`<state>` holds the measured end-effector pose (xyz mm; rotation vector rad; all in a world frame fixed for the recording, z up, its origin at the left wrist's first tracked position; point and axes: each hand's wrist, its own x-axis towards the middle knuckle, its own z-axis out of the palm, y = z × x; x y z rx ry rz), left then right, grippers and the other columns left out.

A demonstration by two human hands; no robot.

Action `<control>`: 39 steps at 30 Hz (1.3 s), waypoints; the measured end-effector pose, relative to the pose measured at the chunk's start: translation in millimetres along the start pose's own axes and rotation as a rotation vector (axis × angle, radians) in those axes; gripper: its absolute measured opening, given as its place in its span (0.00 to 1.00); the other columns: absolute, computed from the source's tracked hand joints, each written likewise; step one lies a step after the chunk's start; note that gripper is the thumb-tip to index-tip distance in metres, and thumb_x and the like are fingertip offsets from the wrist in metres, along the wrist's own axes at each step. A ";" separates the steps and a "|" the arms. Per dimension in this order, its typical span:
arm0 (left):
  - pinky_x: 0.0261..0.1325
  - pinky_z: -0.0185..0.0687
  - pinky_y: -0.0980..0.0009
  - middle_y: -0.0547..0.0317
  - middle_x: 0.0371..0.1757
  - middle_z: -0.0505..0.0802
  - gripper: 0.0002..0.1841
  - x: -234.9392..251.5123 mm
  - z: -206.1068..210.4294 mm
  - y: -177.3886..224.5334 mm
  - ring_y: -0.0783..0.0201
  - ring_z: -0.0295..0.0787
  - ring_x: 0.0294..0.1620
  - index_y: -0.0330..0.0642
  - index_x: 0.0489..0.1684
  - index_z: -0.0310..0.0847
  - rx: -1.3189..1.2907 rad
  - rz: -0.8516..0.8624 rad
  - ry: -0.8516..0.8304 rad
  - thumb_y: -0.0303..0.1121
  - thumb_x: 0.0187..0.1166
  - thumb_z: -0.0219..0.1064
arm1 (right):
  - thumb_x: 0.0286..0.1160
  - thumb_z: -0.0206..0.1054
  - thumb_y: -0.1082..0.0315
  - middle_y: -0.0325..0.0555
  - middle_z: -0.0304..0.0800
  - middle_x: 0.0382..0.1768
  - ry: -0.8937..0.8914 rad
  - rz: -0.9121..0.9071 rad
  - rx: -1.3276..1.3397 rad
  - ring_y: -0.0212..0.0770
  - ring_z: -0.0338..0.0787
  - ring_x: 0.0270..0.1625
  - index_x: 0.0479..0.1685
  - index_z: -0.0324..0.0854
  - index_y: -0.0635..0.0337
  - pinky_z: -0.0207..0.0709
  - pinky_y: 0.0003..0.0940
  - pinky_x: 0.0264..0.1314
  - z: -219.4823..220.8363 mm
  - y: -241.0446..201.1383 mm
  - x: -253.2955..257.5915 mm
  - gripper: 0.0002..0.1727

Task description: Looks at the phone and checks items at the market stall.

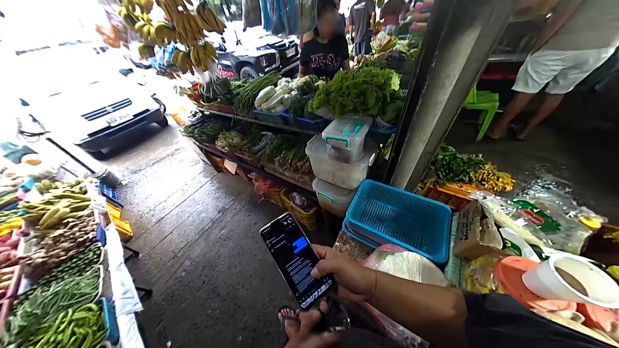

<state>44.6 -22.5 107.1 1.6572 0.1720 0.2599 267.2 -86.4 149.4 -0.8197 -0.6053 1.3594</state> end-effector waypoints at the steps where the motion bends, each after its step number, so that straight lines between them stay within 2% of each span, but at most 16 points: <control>1: 0.69 0.85 0.53 0.47 0.57 0.94 0.23 0.5 -1.9 -8.6 0.55 0.91 0.61 0.33 0.60 0.86 -0.153 -0.026 0.150 0.46 0.89 0.57 | 0.76 0.55 0.72 0.50 0.90 0.59 0.004 -0.004 -0.021 0.44 0.93 0.55 0.75 0.70 0.55 0.90 0.43 0.48 3.5 -0.8 -2.3 0.25; 3: 0.62 0.90 0.52 0.45 0.54 0.95 0.27 9.4 -3.8 -10.0 0.51 0.94 0.56 0.37 0.61 0.84 -0.461 -0.047 0.397 0.54 0.86 0.59 | 0.75 0.55 0.72 0.43 0.91 0.55 0.008 0.012 -0.059 0.38 0.93 0.51 0.73 0.70 0.55 0.90 0.39 0.50 15.1 -1.8 -5.5 0.24; 6: 0.60 0.91 0.59 0.58 0.56 0.95 0.23 22.7 -1.4 6.9 0.61 0.93 0.57 0.49 0.60 0.85 -0.688 0.018 0.547 0.56 0.84 0.59 | 0.77 0.55 0.69 0.45 0.92 0.50 0.014 0.127 -0.092 0.38 0.94 0.41 0.72 0.72 0.55 0.90 0.35 0.36 18.9 11.6 -9.2 0.22; 8: 0.65 0.88 0.58 0.60 0.57 0.95 0.23 32.4 -4.9 14.9 0.63 0.91 0.61 0.53 0.63 0.85 -0.762 0.070 0.526 0.57 0.82 0.60 | 0.80 0.54 0.67 0.48 0.92 0.48 -0.020 0.181 -0.092 0.39 0.94 0.37 0.71 0.73 0.52 0.88 0.33 0.30 15.9 22.1 -9.9 0.21; 10: 0.60 0.91 0.56 0.58 0.54 0.95 0.27 36.9 -5.4 18.7 0.61 0.93 0.56 0.53 0.64 0.84 -0.758 0.045 0.537 0.62 0.79 0.62 | 0.82 0.52 0.68 0.51 0.92 0.50 -0.029 0.204 -0.077 0.42 0.95 0.38 0.73 0.73 0.52 0.90 0.35 0.30 18.2 31.6 -11.0 0.21; 12: 0.54 0.93 0.54 0.51 0.51 0.95 0.26 40.2 -4.7 14.9 0.57 0.95 0.51 0.49 0.66 0.78 -0.755 -0.033 0.574 0.58 0.85 0.53 | 0.86 0.51 0.67 0.52 0.92 0.51 -0.033 0.232 -0.108 0.43 0.95 0.41 0.76 0.70 0.51 0.90 0.35 0.31 19.9 33.8 -12.2 0.21; 14: 0.53 0.92 0.53 0.49 0.52 0.94 0.26 40.0 -2.2 9.2 0.56 0.94 0.51 0.48 0.67 0.79 -0.802 -0.097 0.584 0.55 0.88 0.46 | 0.89 0.52 0.60 0.49 0.92 0.52 -0.082 0.282 -0.226 0.40 0.95 0.41 0.77 0.69 0.49 0.89 0.32 0.31 15.8 28.4 -14.9 0.21; 17: 0.54 0.92 0.51 0.47 0.54 0.94 0.28 37.6 2.1 8.0 0.54 0.94 0.52 0.47 0.66 0.81 -0.872 -0.139 0.589 0.55 0.90 0.43 | 0.91 0.52 0.50 0.43 0.93 0.48 -0.197 0.345 -0.462 0.34 0.93 0.39 0.72 0.75 0.48 0.86 0.28 0.27 2.2 14.9 -19.8 0.21; 20: 0.51 0.92 0.51 0.47 0.54 0.93 0.26 32.9 5.0 7.2 0.54 0.94 0.52 0.47 0.66 0.79 -0.881 -0.131 0.566 0.54 0.89 0.44 | 0.90 0.49 0.45 0.41 0.94 0.48 -0.345 0.374 -0.644 0.34 0.94 0.44 0.65 0.83 0.51 0.88 0.28 0.33 -19.2 3.8 -26.9 0.25; 23: 0.54 0.91 0.49 0.47 0.56 0.92 0.23 29.7 7.6 5.3 0.53 0.93 0.53 0.48 0.72 0.74 -0.849 -0.092 0.563 0.50 0.89 0.47 | 0.89 0.50 0.48 0.45 0.95 0.49 -0.372 0.413 -0.797 0.41 0.95 0.48 0.63 0.84 0.57 0.91 0.39 0.45 -52.1 -8.2 -27.5 0.26; 25: 0.55 0.91 0.49 0.46 0.56 0.92 0.23 29.5 10.9 6.2 0.53 0.93 0.53 0.48 0.72 0.74 -0.820 -0.094 0.585 0.48 0.87 0.50 | 0.89 0.52 0.53 0.49 0.93 0.52 -0.209 0.452 -0.907 0.46 0.94 0.52 0.66 0.82 0.58 0.91 0.48 0.50 -86.4 -14.8 -26.5 0.23; 28: 0.56 0.90 0.48 0.44 0.57 0.92 0.23 28.2 12.5 5.3 0.52 0.93 0.54 0.47 0.72 0.74 -0.826 -0.094 0.579 0.48 0.86 0.51 | 0.88 0.61 0.54 0.56 0.90 0.60 0.265 0.399 -1.281 0.54 0.90 0.62 0.69 0.81 0.59 0.81 0.61 0.65 -151.9 -12.4 -26.4 0.22; 30: 0.58 0.89 0.48 0.43 0.57 0.91 0.23 29.0 12.0 4.7 0.51 0.92 0.56 0.45 0.72 0.74 -0.852 -0.072 0.566 0.48 0.87 0.50 | 0.82 0.67 0.51 0.68 0.81 0.70 0.525 0.387 -1.521 0.68 0.79 0.75 0.76 0.76 0.64 0.68 0.73 0.75 -192.5 -7.3 -30.2 0.31; 32: 0.58 0.90 0.48 0.43 0.57 0.92 0.23 32.9 12.1 3.7 0.51 0.93 0.56 0.44 0.71 0.75 -0.885 -0.042 0.557 0.48 0.87 0.51 | 0.78 0.68 0.46 0.73 0.75 0.74 0.697 0.439 -1.603 0.73 0.74 0.78 0.80 0.71 0.66 0.65 0.75 0.77 -222.2 0.1 -37.3 0.39; 36: 0.59 0.89 0.46 0.41 0.56 0.91 0.25 29.7 11.8 -1.4 0.50 0.92 0.56 0.44 0.72 0.74 -0.881 -0.033 0.548 0.50 0.85 0.53 | 0.81 0.61 0.37 0.75 0.79 0.70 0.703 0.677 -1.543 0.75 0.80 0.72 0.82 0.67 0.65 0.71 0.78 0.70 -279.4 45.5 -55.5 0.43; 39: 0.58 0.90 0.42 0.36 0.56 0.91 0.28 28.1 14.2 -0.7 0.44 0.93 0.55 0.39 0.71 0.74 -0.891 -0.025 0.542 0.52 0.82 0.61 | 0.84 0.57 0.39 0.73 0.82 0.69 0.635 0.703 -1.469 0.72 0.81 0.73 0.84 0.67 0.64 0.70 0.74 0.75 -275.1 44.5 -57.9 0.41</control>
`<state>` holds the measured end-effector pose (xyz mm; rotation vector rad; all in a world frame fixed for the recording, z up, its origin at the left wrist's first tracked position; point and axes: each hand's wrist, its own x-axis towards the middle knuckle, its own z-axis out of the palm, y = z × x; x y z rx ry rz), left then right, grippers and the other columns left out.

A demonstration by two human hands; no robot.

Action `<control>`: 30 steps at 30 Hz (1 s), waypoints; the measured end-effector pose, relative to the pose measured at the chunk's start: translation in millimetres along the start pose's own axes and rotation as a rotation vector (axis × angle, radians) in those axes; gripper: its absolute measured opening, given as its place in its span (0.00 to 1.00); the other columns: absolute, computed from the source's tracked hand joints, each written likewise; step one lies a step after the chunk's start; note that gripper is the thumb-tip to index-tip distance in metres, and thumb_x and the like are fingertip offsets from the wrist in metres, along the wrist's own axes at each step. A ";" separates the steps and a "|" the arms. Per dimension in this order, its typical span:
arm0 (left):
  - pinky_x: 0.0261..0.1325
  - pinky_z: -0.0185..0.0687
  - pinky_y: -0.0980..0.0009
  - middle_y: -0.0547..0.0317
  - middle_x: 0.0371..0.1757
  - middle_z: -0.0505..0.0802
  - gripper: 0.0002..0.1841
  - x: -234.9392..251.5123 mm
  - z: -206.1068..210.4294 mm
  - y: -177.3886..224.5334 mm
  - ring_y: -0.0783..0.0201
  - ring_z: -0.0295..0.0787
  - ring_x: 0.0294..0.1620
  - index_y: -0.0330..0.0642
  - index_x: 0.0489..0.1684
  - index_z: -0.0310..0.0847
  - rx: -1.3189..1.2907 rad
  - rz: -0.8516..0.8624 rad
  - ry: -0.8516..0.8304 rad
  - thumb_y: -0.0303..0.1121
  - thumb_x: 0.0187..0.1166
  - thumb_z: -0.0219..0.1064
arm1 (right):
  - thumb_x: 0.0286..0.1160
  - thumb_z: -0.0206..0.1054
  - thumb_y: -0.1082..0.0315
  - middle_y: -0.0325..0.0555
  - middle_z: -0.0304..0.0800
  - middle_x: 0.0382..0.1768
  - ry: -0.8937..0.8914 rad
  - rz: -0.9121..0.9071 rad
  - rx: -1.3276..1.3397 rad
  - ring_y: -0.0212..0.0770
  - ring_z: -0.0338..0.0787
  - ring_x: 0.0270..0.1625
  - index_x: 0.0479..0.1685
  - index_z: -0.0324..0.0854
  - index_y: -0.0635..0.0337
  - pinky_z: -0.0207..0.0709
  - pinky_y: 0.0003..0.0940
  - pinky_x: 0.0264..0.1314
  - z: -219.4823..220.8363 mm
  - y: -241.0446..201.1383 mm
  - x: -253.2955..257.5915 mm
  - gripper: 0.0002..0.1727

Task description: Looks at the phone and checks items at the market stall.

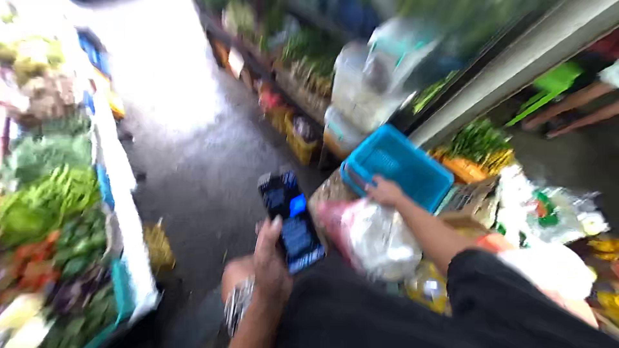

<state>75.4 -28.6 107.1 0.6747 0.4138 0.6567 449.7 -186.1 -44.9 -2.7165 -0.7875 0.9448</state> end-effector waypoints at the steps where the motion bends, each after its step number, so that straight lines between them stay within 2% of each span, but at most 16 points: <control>1: 0.58 0.90 0.40 0.37 0.55 0.92 0.29 4.4 0.5 -1.4 0.43 0.93 0.55 0.40 0.69 0.77 -0.018 -0.015 -0.018 0.54 0.80 0.64 | 0.84 0.58 0.41 0.71 0.82 0.70 0.020 0.013 -0.001 0.70 0.81 0.73 0.86 0.66 0.63 0.70 0.73 0.76 -10.9 -7.5 1.9 0.40; 4: 0.58 0.91 0.43 0.43 0.53 0.95 0.28 10.4 -9.0 -11.7 0.46 0.95 0.54 0.46 0.63 0.81 -0.042 -0.111 -0.078 0.58 0.76 0.68 | 0.85 0.57 0.44 0.65 0.81 0.73 -0.075 0.113 -0.007 0.64 0.80 0.77 0.88 0.63 0.59 0.69 0.68 0.80 -4.4 -2.4 20.0 0.38; 8: 0.58 0.93 0.53 0.53 0.49 0.97 0.21 10.8 -3.9 -15.9 0.57 0.97 0.52 0.47 0.61 0.78 0.062 -0.139 -0.006 0.51 0.86 0.50 | 0.86 0.58 0.50 0.71 0.75 0.77 -0.213 0.146 -0.068 0.64 0.75 0.82 0.84 0.63 0.73 0.67 0.63 0.82 16.7 17.1 59.5 0.37; 9: 0.58 0.93 0.53 0.53 0.49 0.97 0.21 12.1 -4.3 -17.6 0.57 0.96 0.52 0.47 0.61 0.77 0.062 -0.143 -0.013 0.50 0.86 0.50 | 0.87 0.58 0.53 0.72 0.74 0.77 -0.258 0.130 -0.122 0.65 0.74 0.82 0.80 0.66 0.76 0.66 0.63 0.83 12.0 12.5 58.7 0.35; 11: 0.58 0.92 0.53 0.53 0.50 0.97 0.22 14.9 -2.8 -19.8 0.57 0.96 0.53 0.46 0.61 0.79 0.065 -0.145 -0.016 0.53 0.83 0.58 | 0.87 0.60 0.55 0.74 0.77 0.74 -0.305 0.083 -0.209 0.67 0.75 0.81 0.70 0.76 0.79 0.66 0.65 0.81 -0.5 4.4 54.3 0.30; 12: 0.58 0.92 0.54 0.53 0.50 0.96 0.23 14.6 1.3 -19.2 0.58 0.96 0.53 0.45 0.61 0.80 0.087 -0.130 -0.003 0.54 0.81 0.61 | 0.86 0.61 0.56 0.74 0.79 0.72 -0.302 0.081 -0.193 0.67 0.76 0.79 0.68 0.78 0.78 0.66 0.66 0.81 -6.5 1.7 49.9 0.29; 14: 0.58 0.93 0.56 0.53 0.51 0.95 0.24 9.4 11.4 -16.6 0.60 0.95 0.53 0.42 0.64 0.79 0.151 -0.089 0.046 0.51 0.83 0.60 | 0.88 0.59 0.56 0.74 0.77 0.74 -0.301 0.110 -0.089 0.66 0.75 0.80 0.71 0.75 0.78 0.65 0.64 0.83 -15.7 -4.3 39.8 0.30; 16: 0.60 0.92 0.58 0.53 0.51 0.95 0.22 6.9 18.4 -12.5 0.61 0.94 0.54 0.39 0.68 0.76 0.172 -0.062 0.047 0.45 0.86 0.53 | 0.91 0.56 0.54 0.74 0.76 0.75 -0.277 0.126 -0.011 0.65 0.75 0.80 0.74 0.73 0.78 0.63 0.62 0.84 -11.2 1.4 49.5 0.31; 18: 0.61 0.91 0.57 0.53 0.51 0.95 0.21 5.8 16.5 -13.3 0.61 0.93 0.54 0.41 0.68 0.74 0.163 -0.070 0.040 0.43 0.85 0.52 | 0.87 0.60 0.48 0.75 0.82 0.67 -0.149 0.142 0.009 0.69 0.80 0.74 0.67 0.79 0.77 0.68 0.69 0.78 26.9 40.2 88.8 0.34; 20: 0.63 0.89 0.56 0.50 0.52 0.94 0.22 7.7 13.4 -14.3 0.59 0.93 0.55 0.42 0.69 0.74 0.149 -0.077 0.066 0.44 0.83 0.52 | 0.82 0.65 0.45 0.73 0.84 0.65 -0.124 0.161 -0.044 0.69 0.81 0.73 0.63 0.83 0.74 0.69 0.72 0.76 37.3 56.3 117.8 0.34; 23: 0.61 0.89 0.56 0.53 0.52 0.94 0.22 4.2 11.9 -14.8 0.60 0.92 0.55 0.46 0.68 0.76 0.204 -0.102 0.138 0.47 0.82 0.53 | 0.84 0.64 0.46 0.74 0.83 0.66 -0.168 0.173 -0.139 0.69 0.79 0.75 0.61 0.83 0.75 0.67 0.72 0.77 30.0 51.0 114.7 0.33; 27: 0.60 0.89 0.54 0.53 0.54 0.93 0.23 3.1 9.0 -14.8 0.60 0.92 0.56 0.49 0.70 0.76 0.178 -0.096 0.109 0.50 0.82 0.54 | 0.84 0.62 0.44 0.75 0.83 0.65 -0.181 0.159 -0.209 0.70 0.79 0.75 0.57 0.84 0.77 0.67 0.73 0.76 25.6 43.8 107.5 0.35; 29: 0.59 0.90 0.53 0.52 0.53 0.93 0.22 2.9 8.0 -16.2 0.58 0.93 0.54 0.48 0.69 0.76 0.178 -0.094 0.106 0.48 0.81 0.56 | 0.84 0.64 0.45 0.75 0.84 0.64 -0.173 0.166 -0.205 0.70 0.80 0.73 0.55 0.85 0.77 0.68 0.72 0.75 24.9 43.3 104.0 0.34; 30: 0.57 0.90 0.52 0.49 0.53 0.93 0.21 4.0 7.4 -16.9 0.56 0.93 0.53 0.46 0.67 0.77 0.183 -0.090 0.118 0.42 0.80 0.58 | 0.83 0.64 0.45 0.75 0.84 0.64 -0.171 0.169 -0.200 0.70 0.81 0.73 0.55 0.85 0.77 0.68 0.72 0.75 23.9 41.4 102.8 0.34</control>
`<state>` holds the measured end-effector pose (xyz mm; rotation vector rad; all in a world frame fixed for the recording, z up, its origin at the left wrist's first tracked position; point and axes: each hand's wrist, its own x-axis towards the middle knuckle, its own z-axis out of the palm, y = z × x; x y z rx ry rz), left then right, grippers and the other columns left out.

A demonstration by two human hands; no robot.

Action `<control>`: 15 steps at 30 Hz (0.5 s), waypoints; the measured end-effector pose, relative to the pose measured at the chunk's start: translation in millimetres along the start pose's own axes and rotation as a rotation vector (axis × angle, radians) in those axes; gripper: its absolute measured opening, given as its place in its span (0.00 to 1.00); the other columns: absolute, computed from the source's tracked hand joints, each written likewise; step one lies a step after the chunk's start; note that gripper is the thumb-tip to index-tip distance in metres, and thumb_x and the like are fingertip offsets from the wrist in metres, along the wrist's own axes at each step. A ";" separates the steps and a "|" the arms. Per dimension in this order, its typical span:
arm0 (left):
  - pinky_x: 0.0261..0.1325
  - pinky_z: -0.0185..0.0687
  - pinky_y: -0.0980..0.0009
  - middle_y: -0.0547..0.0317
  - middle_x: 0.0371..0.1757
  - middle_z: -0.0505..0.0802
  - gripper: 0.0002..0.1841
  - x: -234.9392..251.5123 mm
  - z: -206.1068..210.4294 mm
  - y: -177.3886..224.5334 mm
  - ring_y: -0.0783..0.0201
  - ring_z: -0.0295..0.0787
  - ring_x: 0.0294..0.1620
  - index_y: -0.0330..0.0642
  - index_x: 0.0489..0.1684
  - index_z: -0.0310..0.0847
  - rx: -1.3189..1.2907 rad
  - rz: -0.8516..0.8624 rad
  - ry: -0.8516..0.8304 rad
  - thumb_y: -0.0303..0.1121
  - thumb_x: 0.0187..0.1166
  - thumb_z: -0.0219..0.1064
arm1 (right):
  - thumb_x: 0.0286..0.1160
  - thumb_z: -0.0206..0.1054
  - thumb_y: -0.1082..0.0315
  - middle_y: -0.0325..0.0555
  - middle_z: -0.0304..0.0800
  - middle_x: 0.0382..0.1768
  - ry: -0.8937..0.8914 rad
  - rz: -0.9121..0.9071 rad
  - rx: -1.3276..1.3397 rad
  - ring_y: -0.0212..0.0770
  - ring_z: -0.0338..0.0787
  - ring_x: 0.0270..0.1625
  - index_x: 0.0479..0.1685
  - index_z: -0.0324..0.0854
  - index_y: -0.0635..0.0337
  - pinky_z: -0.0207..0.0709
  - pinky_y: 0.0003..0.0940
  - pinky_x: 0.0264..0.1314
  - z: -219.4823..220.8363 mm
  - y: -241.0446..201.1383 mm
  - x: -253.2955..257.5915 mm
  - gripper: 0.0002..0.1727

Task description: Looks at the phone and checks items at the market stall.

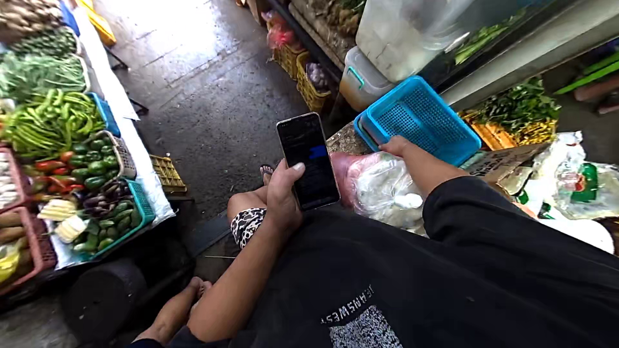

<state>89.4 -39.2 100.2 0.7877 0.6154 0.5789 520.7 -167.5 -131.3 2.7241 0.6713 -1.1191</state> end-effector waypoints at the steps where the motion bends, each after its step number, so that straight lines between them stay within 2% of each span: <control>1: 0.56 0.90 0.51 0.46 0.52 0.93 0.19 0.5 0.5 -0.2 0.54 0.93 0.51 0.42 0.66 0.78 0.005 -0.001 0.026 0.34 0.77 0.58 | 0.84 0.64 0.45 0.74 0.84 0.64 0.002 0.000 0.003 0.69 0.81 0.73 0.56 0.85 0.76 0.68 0.72 0.75 -0.2 -0.5 -0.3 0.34; 2: 0.54 0.90 0.51 0.44 0.51 0.93 0.19 0.3 1.7 0.0 0.53 0.93 0.50 0.40 0.65 0.78 0.024 -0.003 0.056 0.27 0.75 0.58 | 0.83 0.64 0.45 0.74 0.84 0.64 0.004 -0.001 0.009 0.69 0.81 0.74 0.56 0.85 0.76 0.68 0.72 0.75 0.3 -0.2 0.4 0.33; 4: 0.54 0.90 0.51 0.42 0.52 0.93 0.19 0.3 4.1 0.3 0.52 0.93 0.50 0.39 0.66 0.78 0.047 -0.013 0.091 0.22 0.76 0.56 | 0.83 0.64 0.46 0.73 0.84 0.65 0.002 0.002 0.021 0.69 0.80 0.74 0.56 0.85 0.76 0.68 0.72 0.75 0.6 0.2 1.9 0.33; 8: 0.54 0.90 0.51 0.43 0.53 0.93 0.18 0.4 5.8 0.4 0.52 0.93 0.51 0.41 0.68 0.78 0.022 -0.029 0.103 0.28 0.84 0.52 | 0.82 0.65 0.46 0.73 0.84 0.64 0.005 0.019 0.045 0.69 0.81 0.73 0.56 0.85 0.75 0.68 0.72 0.74 1.2 1.7 4.7 0.32; 15: 0.55 0.90 0.51 0.44 0.52 0.93 0.18 -0.1 2.2 0.4 0.53 0.93 0.51 0.43 0.66 0.79 -0.034 -0.020 0.075 0.33 0.83 0.50 | 0.83 0.64 0.46 0.72 0.85 0.63 -0.008 0.015 0.002 0.68 0.82 0.72 0.53 0.86 0.75 0.69 0.71 0.73 -1.0 -0.2 3.4 0.32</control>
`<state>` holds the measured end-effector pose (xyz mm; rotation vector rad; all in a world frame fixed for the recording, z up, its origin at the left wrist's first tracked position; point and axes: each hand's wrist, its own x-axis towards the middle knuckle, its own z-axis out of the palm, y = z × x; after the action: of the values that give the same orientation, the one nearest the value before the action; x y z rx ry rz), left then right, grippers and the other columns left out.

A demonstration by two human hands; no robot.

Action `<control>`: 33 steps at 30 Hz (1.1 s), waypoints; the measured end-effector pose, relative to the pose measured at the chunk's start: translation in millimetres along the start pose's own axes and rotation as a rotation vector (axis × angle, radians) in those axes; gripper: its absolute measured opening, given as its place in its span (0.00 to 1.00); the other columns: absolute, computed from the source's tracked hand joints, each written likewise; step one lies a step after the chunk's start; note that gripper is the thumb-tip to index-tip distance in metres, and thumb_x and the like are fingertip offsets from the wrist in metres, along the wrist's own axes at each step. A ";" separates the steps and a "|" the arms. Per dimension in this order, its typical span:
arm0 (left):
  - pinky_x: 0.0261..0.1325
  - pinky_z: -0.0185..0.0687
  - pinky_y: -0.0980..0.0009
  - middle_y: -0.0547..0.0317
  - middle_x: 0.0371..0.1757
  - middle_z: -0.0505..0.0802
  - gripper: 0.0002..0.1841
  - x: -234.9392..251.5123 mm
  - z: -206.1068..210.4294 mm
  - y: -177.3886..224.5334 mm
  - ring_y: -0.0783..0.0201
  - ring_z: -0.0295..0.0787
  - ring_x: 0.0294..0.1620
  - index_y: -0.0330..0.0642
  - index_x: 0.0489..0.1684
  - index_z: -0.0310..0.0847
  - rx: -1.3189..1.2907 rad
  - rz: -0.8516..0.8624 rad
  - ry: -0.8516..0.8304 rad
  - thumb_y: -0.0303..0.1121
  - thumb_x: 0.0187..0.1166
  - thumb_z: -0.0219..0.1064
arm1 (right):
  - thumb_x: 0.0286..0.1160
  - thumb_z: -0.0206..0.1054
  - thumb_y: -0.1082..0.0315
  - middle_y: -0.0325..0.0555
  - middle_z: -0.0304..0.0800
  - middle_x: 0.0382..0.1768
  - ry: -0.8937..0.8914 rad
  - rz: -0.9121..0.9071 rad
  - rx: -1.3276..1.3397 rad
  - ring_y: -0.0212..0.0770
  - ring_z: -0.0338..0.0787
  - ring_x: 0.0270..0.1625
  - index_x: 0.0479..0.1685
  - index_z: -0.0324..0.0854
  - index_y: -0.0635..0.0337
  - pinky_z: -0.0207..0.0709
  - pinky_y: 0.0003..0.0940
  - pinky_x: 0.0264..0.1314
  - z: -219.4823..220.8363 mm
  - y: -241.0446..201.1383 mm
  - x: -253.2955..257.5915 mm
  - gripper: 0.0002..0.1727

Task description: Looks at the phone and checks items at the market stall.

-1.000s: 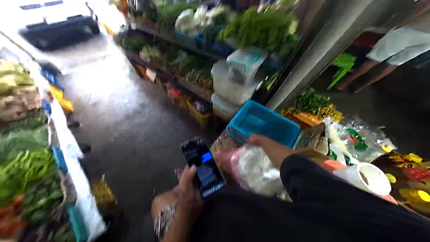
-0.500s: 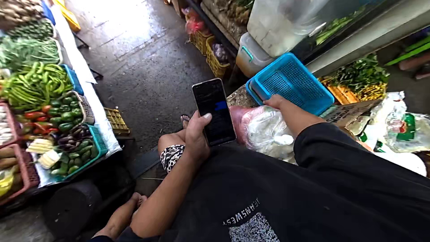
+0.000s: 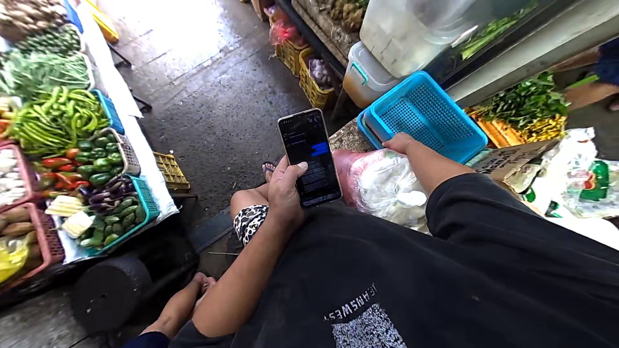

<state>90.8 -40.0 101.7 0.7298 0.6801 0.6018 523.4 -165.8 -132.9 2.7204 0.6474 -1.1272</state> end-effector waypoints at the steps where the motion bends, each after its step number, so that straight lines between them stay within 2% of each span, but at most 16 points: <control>1: 0.55 0.90 0.50 0.44 0.53 0.92 0.19 0.1 -1.6 -0.3 0.53 0.93 0.52 0.44 0.67 0.78 0.000 -0.001 -0.004 0.33 0.83 0.50 | 0.83 0.63 0.45 0.72 0.86 0.62 -0.001 -0.001 -0.007 0.68 0.82 0.72 0.52 0.86 0.75 0.70 0.71 0.73 0.8 0.5 0.8 0.33; 6: 0.55 0.90 0.48 0.43 0.54 0.92 0.20 0.0 -5.6 0.1 0.51 0.93 0.53 0.44 0.69 0.77 0.019 0.005 -0.014 0.36 0.83 0.50 | 0.84 0.63 0.46 0.73 0.83 0.67 0.000 -0.035 -0.004 0.69 0.78 0.76 0.58 0.84 0.76 0.66 0.73 0.77 1.8 2.5 3.2 0.33; 17: 0.56 0.90 0.48 0.42 0.54 0.92 0.19 0.0 -5.5 -0.6 0.51 0.93 0.53 0.42 0.68 0.76 0.004 0.018 -0.025 0.35 0.84 0.49 | 0.82 0.65 0.46 0.72 0.85 0.64 0.008 0.002 0.003 0.67 0.81 0.74 0.56 0.85 0.75 0.69 0.70 0.75 4.7 3.3 9.1 0.32; 21: 0.57 0.90 0.49 0.42 0.55 0.92 0.20 0.0 -5.7 0.8 0.51 0.93 0.53 0.43 0.71 0.76 -0.009 0.021 -0.032 0.35 0.84 0.49 | 0.85 0.62 0.46 0.72 0.85 0.64 -0.012 -0.015 -0.039 0.67 0.81 0.74 0.54 0.86 0.75 0.69 0.70 0.75 1.1 0.7 3.7 0.32; 27: 0.56 0.90 0.50 0.42 0.54 0.92 0.19 0.2 -6.1 1.6 0.52 0.93 0.52 0.43 0.68 0.77 -0.023 0.031 -0.048 0.35 0.85 0.49 | 0.83 0.63 0.45 0.71 0.85 0.64 -0.001 -0.013 -0.019 0.67 0.81 0.74 0.54 0.86 0.74 0.69 0.70 0.75 2.7 3.1 6.8 0.32; 33: 0.57 0.90 0.48 0.42 0.56 0.92 0.20 1.2 -6.3 2.1 0.51 0.93 0.54 0.44 0.71 0.76 0.001 0.032 -0.039 0.36 0.84 0.50 | 0.83 0.64 0.46 0.71 0.85 0.65 -0.003 -0.007 -0.007 0.67 0.80 0.75 0.55 0.85 0.75 0.69 0.71 0.75 2.3 1.9 4.7 0.32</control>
<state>86.4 -35.4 99.4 0.7526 0.6337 0.6146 525.7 -166.6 -137.9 2.7126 0.6589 -1.1281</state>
